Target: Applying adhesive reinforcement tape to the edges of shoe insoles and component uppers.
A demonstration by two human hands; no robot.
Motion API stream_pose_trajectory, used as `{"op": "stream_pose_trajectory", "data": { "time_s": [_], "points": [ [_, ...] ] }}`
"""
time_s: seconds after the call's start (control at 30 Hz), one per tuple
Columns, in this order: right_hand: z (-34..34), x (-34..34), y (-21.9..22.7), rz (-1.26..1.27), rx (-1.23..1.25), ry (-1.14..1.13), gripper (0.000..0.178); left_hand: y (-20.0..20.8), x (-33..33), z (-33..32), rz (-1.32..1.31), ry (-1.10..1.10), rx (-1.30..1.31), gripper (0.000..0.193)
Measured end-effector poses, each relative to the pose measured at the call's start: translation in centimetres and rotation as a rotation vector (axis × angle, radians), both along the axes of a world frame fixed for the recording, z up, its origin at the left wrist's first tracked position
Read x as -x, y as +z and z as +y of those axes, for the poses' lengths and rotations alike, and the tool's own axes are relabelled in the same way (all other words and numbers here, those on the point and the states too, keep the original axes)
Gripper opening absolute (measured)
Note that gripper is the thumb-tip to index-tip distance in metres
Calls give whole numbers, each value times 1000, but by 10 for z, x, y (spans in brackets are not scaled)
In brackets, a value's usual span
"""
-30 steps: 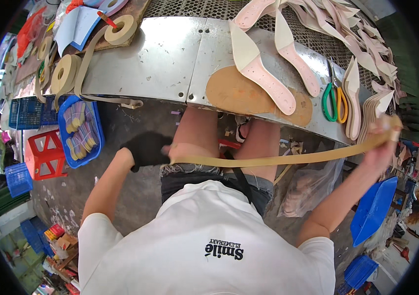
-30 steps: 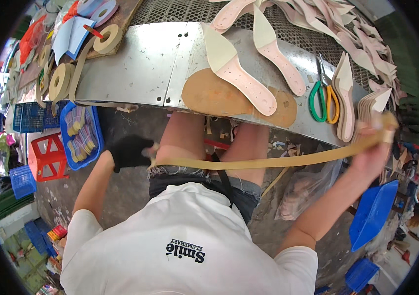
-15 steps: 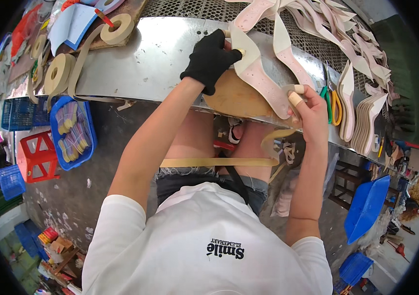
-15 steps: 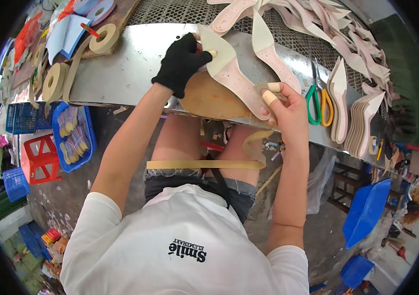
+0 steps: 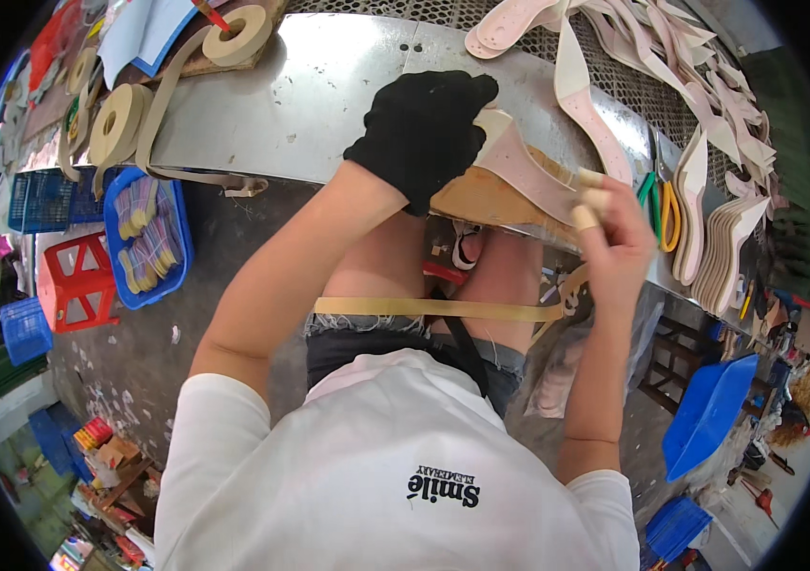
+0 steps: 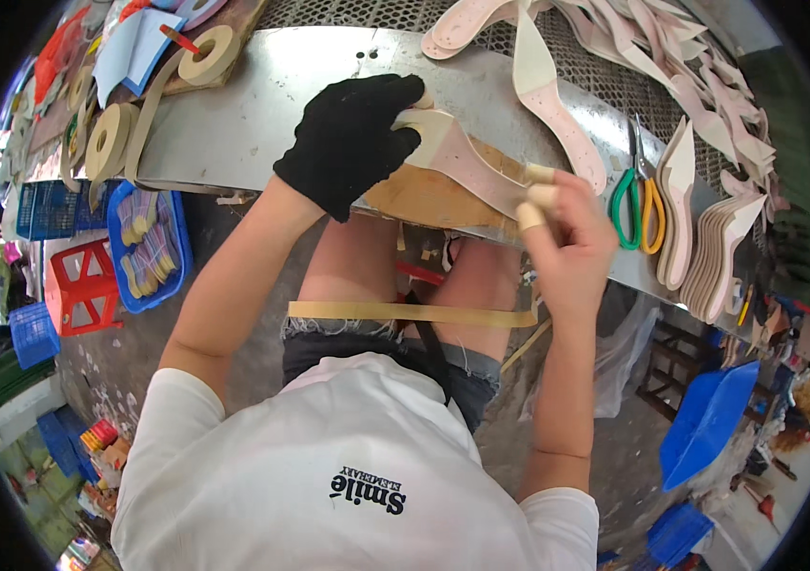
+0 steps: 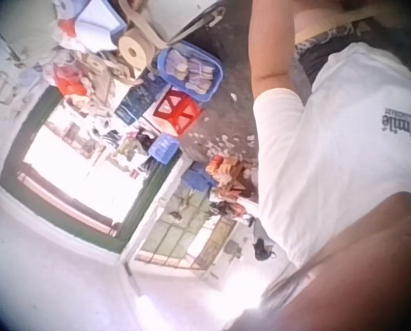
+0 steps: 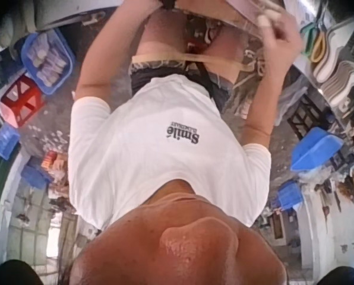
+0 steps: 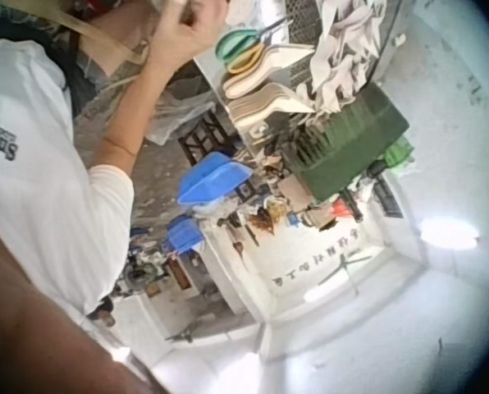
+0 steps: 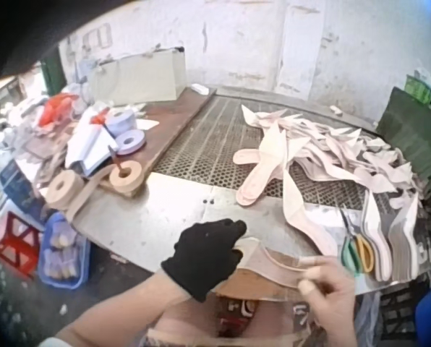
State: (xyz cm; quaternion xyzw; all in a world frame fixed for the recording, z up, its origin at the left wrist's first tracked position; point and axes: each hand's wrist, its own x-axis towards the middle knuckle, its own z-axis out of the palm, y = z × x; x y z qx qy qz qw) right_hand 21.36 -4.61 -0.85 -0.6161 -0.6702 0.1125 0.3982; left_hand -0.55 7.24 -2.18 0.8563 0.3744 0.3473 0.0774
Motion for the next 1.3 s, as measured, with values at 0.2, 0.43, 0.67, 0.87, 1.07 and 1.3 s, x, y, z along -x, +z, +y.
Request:
{"op": "stream_pose_trajectory", "data": {
  "time_s": [0.2,0.43,0.67,0.87,1.07,1.3],
  "points": [
    [49,26,10,656,312,17,16,14,-6,-7,-73,15,215,27],
    [63,38,-9,623,230,-40,17,4,-2,1,-123,-58,281,20],
    [66,46,-13,405,138,-60,14,-3,-2,5,-143,-84,200,19],
    [64,39,-7,691,218,-43,13,3,-2,6,-118,-93,208,20],
    [69,40,-15,418,163,-49,15,1,-3,7,-106,-84,178,22],
    [61,59,-9,34,-206,-83,13,3,-1,4,-179,-119,19,25]
  ]
}}
